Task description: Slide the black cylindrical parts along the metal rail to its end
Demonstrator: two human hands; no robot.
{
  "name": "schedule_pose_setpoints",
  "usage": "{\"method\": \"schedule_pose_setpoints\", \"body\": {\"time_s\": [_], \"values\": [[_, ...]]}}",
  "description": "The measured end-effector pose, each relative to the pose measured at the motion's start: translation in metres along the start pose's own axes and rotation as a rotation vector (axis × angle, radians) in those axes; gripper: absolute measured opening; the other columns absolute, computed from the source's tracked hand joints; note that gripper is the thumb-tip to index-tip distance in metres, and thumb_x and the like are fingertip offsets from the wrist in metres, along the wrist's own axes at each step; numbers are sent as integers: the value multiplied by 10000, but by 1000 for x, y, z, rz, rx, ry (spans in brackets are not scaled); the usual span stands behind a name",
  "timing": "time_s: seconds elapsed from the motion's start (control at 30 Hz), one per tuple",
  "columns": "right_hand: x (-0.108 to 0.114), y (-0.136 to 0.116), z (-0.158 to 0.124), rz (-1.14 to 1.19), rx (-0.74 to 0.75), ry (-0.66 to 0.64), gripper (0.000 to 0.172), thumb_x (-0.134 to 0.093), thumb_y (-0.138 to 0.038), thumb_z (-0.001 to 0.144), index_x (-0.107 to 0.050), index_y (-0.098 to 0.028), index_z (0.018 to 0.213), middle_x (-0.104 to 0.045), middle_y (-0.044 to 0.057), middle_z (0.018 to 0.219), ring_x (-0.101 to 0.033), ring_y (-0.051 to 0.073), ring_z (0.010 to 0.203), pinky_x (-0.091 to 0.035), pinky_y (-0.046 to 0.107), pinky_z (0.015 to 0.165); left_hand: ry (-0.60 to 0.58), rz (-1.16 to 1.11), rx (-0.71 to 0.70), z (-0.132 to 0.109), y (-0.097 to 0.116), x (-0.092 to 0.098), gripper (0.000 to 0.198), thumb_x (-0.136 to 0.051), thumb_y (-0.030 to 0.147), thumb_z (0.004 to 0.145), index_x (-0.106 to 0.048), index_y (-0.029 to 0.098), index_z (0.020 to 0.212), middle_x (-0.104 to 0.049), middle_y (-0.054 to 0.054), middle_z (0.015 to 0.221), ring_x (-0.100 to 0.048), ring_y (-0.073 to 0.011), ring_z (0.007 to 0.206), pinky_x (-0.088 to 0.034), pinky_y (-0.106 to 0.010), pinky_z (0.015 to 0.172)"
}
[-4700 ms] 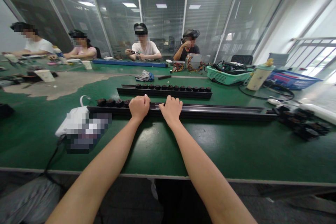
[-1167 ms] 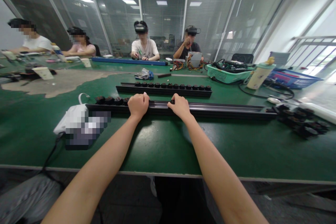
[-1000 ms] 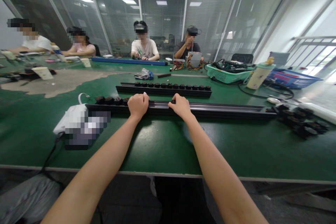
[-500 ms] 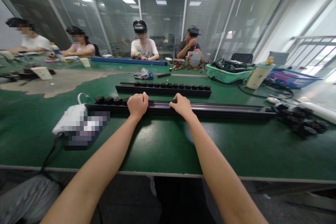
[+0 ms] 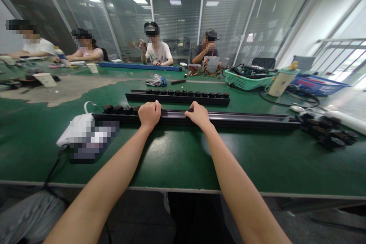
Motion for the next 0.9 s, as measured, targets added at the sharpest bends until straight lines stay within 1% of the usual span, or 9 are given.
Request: {"method": "schedule_pose_setpoints", "body": {"time_s": [0.2, 0.5, 0.9], "values": [[1, 3, 0, -18, -12, 6, 228, -633, -370, 895, -612, -217, 1062, -750, 87, 1074, -681, 259, 1041, -455, 330, 850, -10, 10, 16, 0, -2, -2, 620, -259, 390, 1050, -825, 193, 891, -744, -141, 895, -671, -267, 853, -417, -368, 768], [2, 5, 0, -12, -44, 11, 254, -634, -386, 887, -599, -217, 1073, -751, 100, 1075, -684, 278, 1043, -463, 344, 854, -1, 12, 0, 0, 0, 1, 631, -249, 384, 1052, -827, 201, 876, -754, -133, 886, -673, -259, 840, -415, -367, 757], [2, 7, 2, -27, -41, 17, 268, -638, -382, 878, -602, -202, 1074, -749, 103, 1068, -677, 273, 1056, -452, 340, 878, 19, 11, -11, 0, 1, 1, 641, -240, 384, 1049, -827, 204, 863, -754, -128, 870, -674, -254, 831, -416, -364, 749]]}}
Point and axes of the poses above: each hand's wrist, its own z-axis towards the middle knuckle, its own x-axis out of the back of the hand, y = z × x, the point moved 8 cm from there along z, towards the middle knuckle
